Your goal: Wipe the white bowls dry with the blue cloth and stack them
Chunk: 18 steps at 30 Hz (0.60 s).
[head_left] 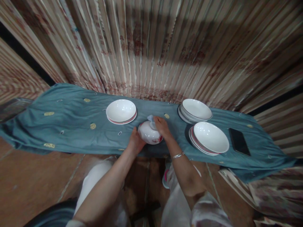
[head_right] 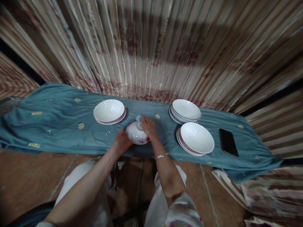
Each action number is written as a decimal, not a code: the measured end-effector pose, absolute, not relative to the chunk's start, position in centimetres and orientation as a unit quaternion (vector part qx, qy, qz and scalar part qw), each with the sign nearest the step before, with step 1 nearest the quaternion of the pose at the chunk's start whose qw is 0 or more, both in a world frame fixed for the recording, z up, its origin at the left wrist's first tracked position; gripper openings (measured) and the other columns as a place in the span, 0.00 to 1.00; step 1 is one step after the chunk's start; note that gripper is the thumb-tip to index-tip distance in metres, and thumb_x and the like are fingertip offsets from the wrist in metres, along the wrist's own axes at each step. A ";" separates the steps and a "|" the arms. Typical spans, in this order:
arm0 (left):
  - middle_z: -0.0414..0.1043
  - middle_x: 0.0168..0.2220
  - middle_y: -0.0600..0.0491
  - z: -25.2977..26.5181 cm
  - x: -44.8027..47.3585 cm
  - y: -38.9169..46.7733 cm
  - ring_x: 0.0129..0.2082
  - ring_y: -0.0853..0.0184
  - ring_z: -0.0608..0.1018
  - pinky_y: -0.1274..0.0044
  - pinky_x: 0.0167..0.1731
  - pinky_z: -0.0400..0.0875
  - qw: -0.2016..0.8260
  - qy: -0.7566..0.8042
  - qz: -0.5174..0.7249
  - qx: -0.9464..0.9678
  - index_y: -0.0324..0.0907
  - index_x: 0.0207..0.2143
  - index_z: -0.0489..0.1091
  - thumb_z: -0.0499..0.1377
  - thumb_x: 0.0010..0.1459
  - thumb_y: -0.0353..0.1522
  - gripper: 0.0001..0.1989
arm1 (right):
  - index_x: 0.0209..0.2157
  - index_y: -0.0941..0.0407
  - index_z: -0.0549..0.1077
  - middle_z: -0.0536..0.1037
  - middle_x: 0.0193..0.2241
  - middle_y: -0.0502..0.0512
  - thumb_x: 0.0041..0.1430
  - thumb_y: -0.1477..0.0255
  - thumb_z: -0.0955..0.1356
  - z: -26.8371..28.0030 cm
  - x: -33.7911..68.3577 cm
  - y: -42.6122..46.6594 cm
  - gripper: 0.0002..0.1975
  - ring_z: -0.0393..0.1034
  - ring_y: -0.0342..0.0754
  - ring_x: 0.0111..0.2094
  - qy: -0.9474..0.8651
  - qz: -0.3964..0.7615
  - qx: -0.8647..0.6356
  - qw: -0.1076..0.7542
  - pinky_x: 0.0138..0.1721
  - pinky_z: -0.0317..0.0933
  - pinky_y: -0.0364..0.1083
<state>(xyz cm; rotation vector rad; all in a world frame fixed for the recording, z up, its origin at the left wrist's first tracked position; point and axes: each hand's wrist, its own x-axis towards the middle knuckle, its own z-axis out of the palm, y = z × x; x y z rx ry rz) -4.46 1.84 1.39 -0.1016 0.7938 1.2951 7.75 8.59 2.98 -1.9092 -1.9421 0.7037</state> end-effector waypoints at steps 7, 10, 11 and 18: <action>0.76 0.55 0.43 0.8 -4.9 1.8 0.55 0.56 0.77 0.66 0.55 0.72 0.746 0.334 0.575 -0.040 0.39 0.63 0.64 0.43 0.70 0.42 0.27 | 0.45 0.56 0.77 0.82 0.44 0.59 0.74 0.67 0.54 1.2 9.1 7.0 0.22 0.76 0.51 0.46 -0.653 0.260 -0.675 0.223 0.47 0.65 0.44; 0.76 0.55 0.42 0.9 -4.8 1.8 0.56 0.55 0.77 0.64 0.57 0.71 0.745 0.336 0.575 -0.038 0.39 0.64 0.62 0.42 0.70 0.42 0.28 | 0.47 0.56 0.76 0.82 0.44 0.60 0.74 0.67 0.54 -0.2 9.6 6.6 0.22 0.76 0.51 0.47 -0.646 0.264 -0.668 0.259 0.49 0.66 0.46; 0.76 0.55 0.42 1.0 -4.8 1.8 0.57 0.54 0.76 0.63 0.57 0.70 0.744 0.341 0.574 -0.037 0.38 0.64 0.62 0.41 0.70 0.42 0.28 | 0.48 0.55 0.76 0.82 0.45 0.60 0.73 0.66 0.54 -0.8 9.8 6.4 0.21 0.76 0.52 0.48 -0.642 0.268 -0.661 0.281 0.50 0.66 0.48; 0.75 0.56 0.42 1.4 -4.7 1.8 0.59 0.53 0.74 0.62 0.60 0.66 0.736 0.352 0.577 -0.031 0.36 0.66 0.60 0.41 0.71 0.42 0.29 | 0.62 0.56 0.66 0.73 0.59 0.63 0.70 0.51 0.54 -4.0 10.7 4.2 0.31 0.66 0.55 0.62 -0.625 0.300 -0.604 0.393 0.64 0.58 0.55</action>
